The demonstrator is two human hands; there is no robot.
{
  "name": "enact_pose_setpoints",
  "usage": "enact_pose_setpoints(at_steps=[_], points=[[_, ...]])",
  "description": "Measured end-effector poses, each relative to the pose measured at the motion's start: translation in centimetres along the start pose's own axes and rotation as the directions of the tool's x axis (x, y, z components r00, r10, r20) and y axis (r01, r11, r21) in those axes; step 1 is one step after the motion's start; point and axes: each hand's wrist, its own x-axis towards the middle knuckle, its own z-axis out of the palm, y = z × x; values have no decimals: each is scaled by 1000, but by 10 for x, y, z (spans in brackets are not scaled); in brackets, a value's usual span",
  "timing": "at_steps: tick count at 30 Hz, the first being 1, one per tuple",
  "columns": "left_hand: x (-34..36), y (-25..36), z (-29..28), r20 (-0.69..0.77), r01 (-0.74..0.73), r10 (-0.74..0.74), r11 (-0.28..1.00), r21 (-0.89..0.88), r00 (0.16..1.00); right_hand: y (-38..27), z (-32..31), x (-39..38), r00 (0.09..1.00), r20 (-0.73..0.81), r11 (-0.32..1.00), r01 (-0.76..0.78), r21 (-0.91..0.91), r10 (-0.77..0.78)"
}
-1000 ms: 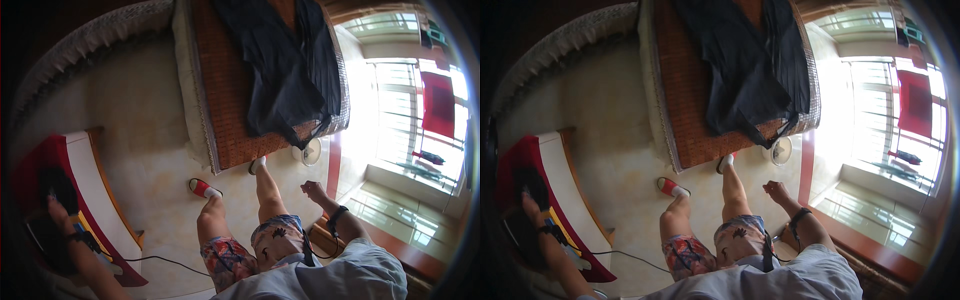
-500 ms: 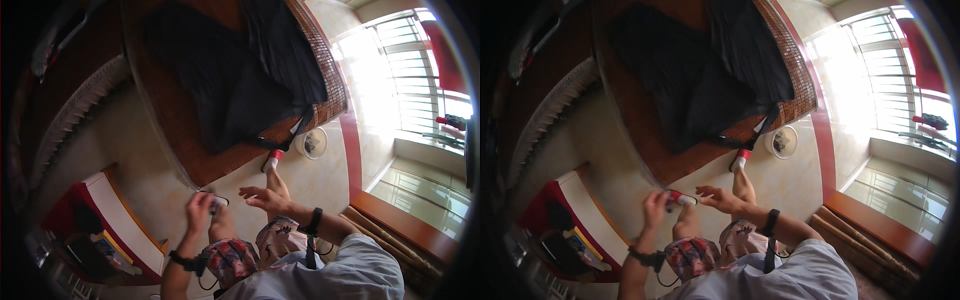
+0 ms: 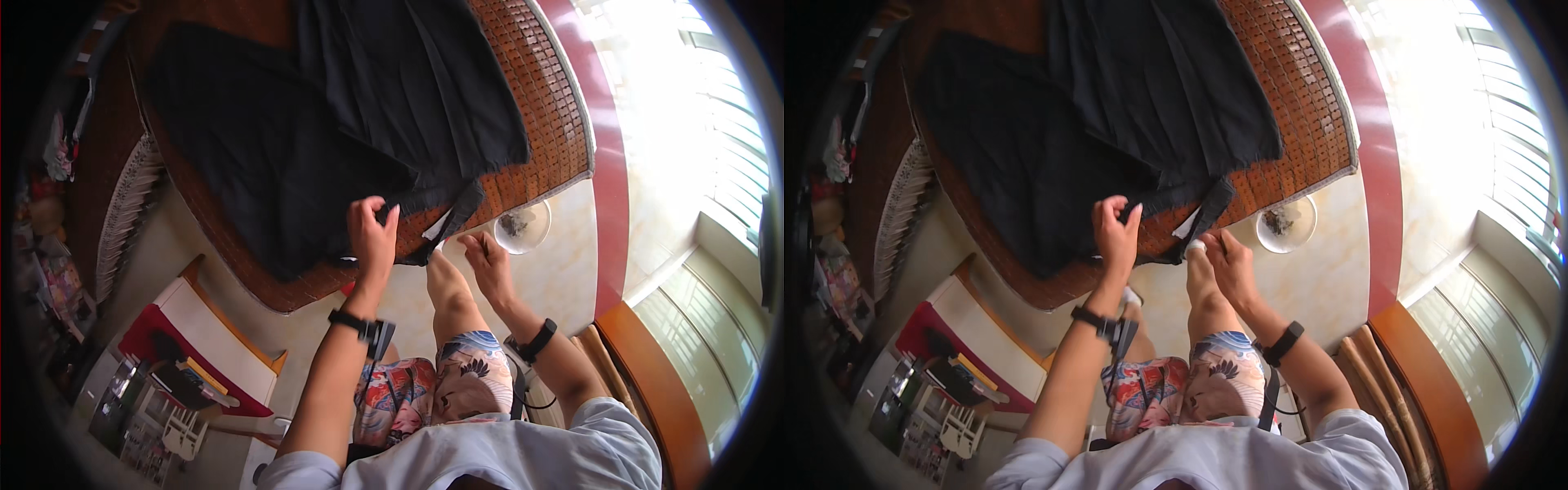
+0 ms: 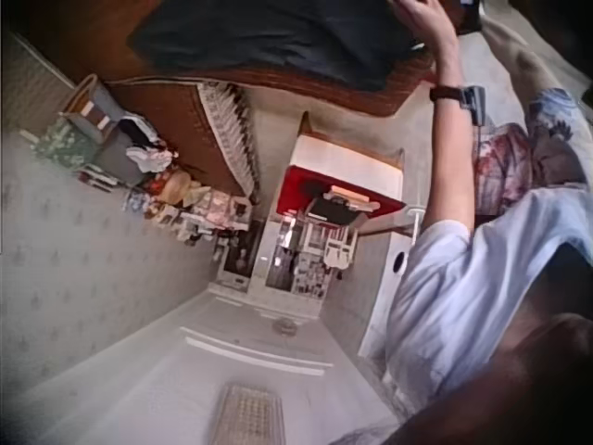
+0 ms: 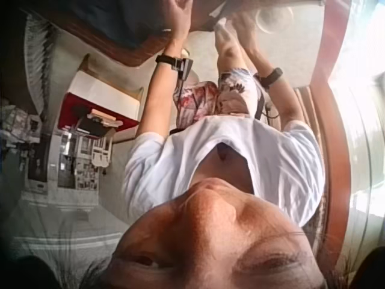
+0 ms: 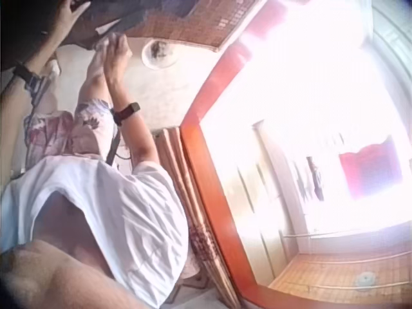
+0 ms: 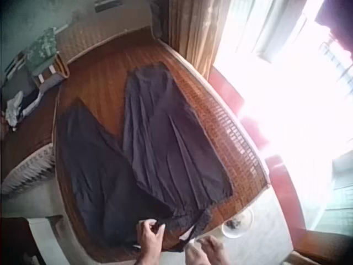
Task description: The person lays out a pair of black pants on a bed and uses a needle and thread to sew the fabric. They cut the thread with a pair of scissors and handle items from a bowl.
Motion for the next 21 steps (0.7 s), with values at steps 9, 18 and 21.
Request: enact_pose_setpoints(at_steps=[9, 18, 21], points=[[39, -22, 24, 15, -48, 46, 939, 339, 999, -31, 72, 111, 903, -31, 835, 382, -396, -428], [51, -44, -77, 159, -246, 278, 949, -195, 947, -28, 77, 97, 976, -63, 965, 197, -171, -210], [71, -36, -99, 196, -316, 348, 933, -174, 917, -42, 79, 89, 990, -41, 987, 127, -97, -132]])
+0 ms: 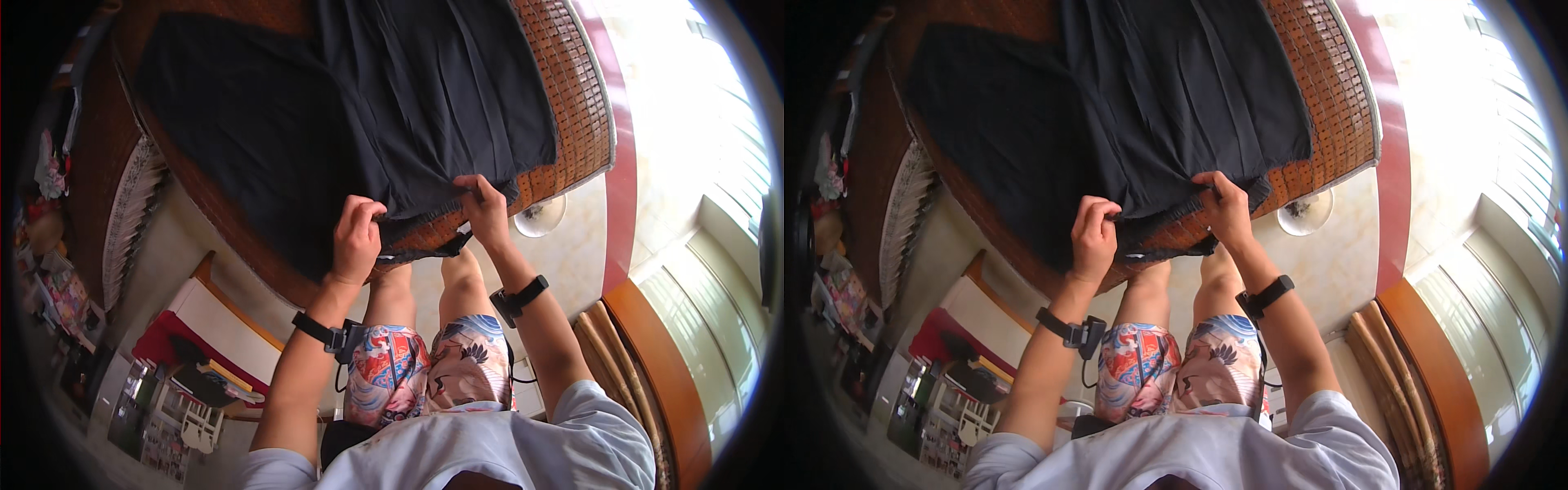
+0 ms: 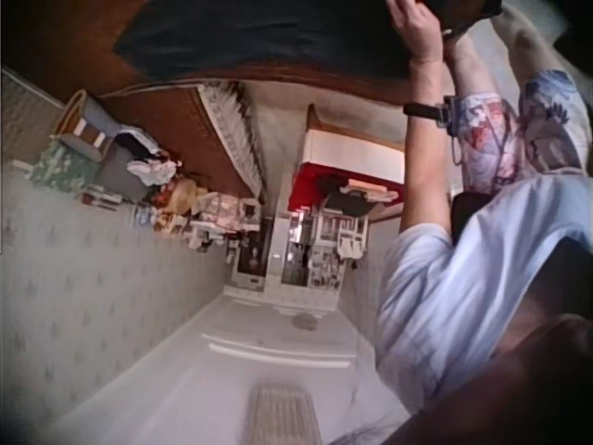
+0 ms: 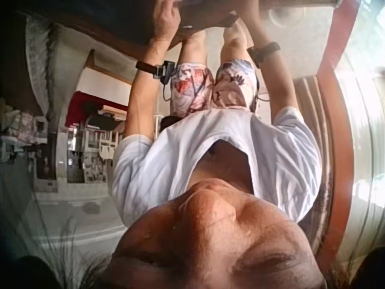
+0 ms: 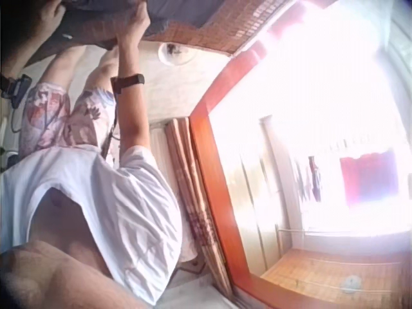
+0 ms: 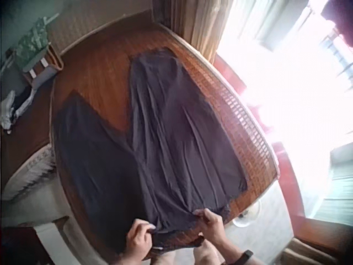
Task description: The person lays out a pair of black pants on a bed and uses a needle and thread to sew the fabric. They cut the thread with a pair of scissors and handle items from a bowl.
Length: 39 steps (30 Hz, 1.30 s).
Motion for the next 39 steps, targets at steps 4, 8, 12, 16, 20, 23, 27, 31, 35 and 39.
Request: enact_pose_setpoints(at_steps=[4, 8, 12, 16, 20, 23, 27, 31, 35, 39], points=[[38, 16, -11, 131, -50, 57, 997, -56, 990, -11, -17, 19, 986, -4, 986, 165, 33, -165], [65, 19, -21, 405, 182, -73, 954, -239, 912, -36, -31, 59, 970, 219, 992, 116, -55, -101], [90, 5, -31, 703, 802, -427, 478, -358, 569, -50, -32, 77, 936, 346, 997, -69, -17, 71], [106, 20, -24, 765, 865, -409, 300, -402, 498, -49, -46, 79, 928, 354, 993, -110, -37, 116], [115, 65, -19, 743, 917, -539, 200, -346, 398, -42, -62, 55, 933, 350, 992, -112, 53, 86], [109, 71, -10, 818, 814, -387, 558, -160, 426, -37, -76, 42, 940, 329, 986, -133, 100, 93], [95, 80, 15, 826, 761, -384, 644, -81, 413, -6, -96, 16, 969, 234, 986, -112, 121, 81], [84, 85, 33, 852, 826, -377, 552, -109, 364, 15, -108, -7, 982, 154, 963, -143, 227, 110], [79, 99, 36, 844, 722, -376, 691, -21, 384, 23, -104, -33, 978, 182, 928, -161, 338, 103], [94, 134, 23, 769, 329, -310, 934, 138, 559, 27, -110, -54, 992, 126, 901, -71, 428, 18]])
